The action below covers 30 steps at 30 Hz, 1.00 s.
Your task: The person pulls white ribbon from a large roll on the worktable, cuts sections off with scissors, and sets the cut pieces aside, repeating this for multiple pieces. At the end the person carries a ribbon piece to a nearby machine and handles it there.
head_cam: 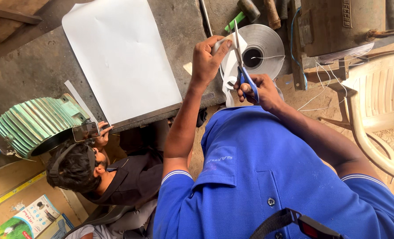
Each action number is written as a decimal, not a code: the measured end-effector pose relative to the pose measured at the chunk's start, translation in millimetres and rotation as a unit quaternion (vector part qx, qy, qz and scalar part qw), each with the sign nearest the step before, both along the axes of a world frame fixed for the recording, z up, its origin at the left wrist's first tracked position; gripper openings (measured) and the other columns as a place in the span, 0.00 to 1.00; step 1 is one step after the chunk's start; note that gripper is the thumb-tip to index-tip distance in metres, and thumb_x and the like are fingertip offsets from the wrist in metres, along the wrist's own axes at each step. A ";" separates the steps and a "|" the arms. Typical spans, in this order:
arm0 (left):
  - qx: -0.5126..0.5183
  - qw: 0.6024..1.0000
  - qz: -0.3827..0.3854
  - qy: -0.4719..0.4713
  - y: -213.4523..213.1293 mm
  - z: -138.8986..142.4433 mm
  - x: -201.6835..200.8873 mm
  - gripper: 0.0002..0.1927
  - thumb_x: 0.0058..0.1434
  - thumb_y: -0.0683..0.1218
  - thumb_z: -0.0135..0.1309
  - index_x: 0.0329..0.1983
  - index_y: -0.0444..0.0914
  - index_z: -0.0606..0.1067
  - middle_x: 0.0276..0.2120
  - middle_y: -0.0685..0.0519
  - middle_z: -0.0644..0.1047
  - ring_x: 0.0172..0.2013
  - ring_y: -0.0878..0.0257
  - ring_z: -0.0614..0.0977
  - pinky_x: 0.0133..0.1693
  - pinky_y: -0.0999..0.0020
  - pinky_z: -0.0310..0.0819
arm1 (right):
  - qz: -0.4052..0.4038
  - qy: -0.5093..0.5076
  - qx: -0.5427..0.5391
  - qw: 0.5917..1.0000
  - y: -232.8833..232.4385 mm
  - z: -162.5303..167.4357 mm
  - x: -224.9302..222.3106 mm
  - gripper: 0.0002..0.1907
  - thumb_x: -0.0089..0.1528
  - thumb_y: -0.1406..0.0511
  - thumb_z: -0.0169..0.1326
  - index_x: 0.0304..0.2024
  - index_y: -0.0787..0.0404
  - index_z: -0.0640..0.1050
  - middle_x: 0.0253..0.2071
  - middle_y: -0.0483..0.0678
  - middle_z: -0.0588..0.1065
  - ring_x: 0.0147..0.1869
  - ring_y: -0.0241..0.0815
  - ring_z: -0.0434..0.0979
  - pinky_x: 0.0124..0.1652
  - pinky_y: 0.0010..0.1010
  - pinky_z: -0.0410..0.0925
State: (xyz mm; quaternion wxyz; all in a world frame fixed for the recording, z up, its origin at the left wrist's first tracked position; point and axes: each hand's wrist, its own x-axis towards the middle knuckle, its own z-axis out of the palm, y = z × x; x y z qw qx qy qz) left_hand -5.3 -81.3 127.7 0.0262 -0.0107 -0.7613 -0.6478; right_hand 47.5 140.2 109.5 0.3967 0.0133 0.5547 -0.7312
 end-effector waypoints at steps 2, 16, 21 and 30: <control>-0.001 1.000 -0.001 0.004 -0.5 0.1 -0.8 0.15 0.68 0.51 0.58 0.41 0.34 0.82 0.24 0.54 0.83 0.24 0.72 0.82 0.26 0.76 0.73 | 0.000 0.005 0.005 1.000 -0.2 0.9 -0.8 0.20 0.63 0.55 0.62 0.44 0.66 0.79 0.30 0.44 0.78 0.31 0.29 0.77 0.22 0.18 0.59; -0.017 1.000 -0.021 -0.007 -4.5 3.5 -3.7 0.14 0.69 0.51 0.57 0.39 0.34 0.82 0.21 0.58 0.79 0.22 0.75 0.76 0.25 0.76 0.66 | -0.019 -0.006 0.025 0.999 0.4 0.3 -0.2 0.16 0.62 0.56 0.63 0.39 0.64 0.80 0.26 0.44 0.77 0.27 0.31 0.79 0.21 0.19 0.60; -0.017 0.998 -0.019 -0.065 -1.4 3.0 -3.1 0.14 0.67 0.51 0.59 0.41 0.34 0.82 0.18 0.59 0.75 0.20 0.75 0.71 0.23 0.75 0.60 | -0.043 -0.007 0.069 0.997 -2.3 -0.8 2.0 0.15 0.62 0.57 0.63 0.33 0.62 0.80 0.22 0.45 0.75 0.23 0.32 0.75 0.19 0.22 0.60; 0.125 0.985 0.051 -0.111 1.8 -37.3 15.2 0.19 0.68 0.55 0.59 0.42 0.34 0.81 0.26 0.61 0.74 0.25 0.76 0.70 0.26 0.76 0.62 | -0.038 0.166 0.360 0.917 24.4 -90.3 -16.1 0.16 0.62 0.57 0.66 0.45 0.62 0.84 0.24 0.49 0.77 0.27 0.36 0.74 0.28 0.32 0.65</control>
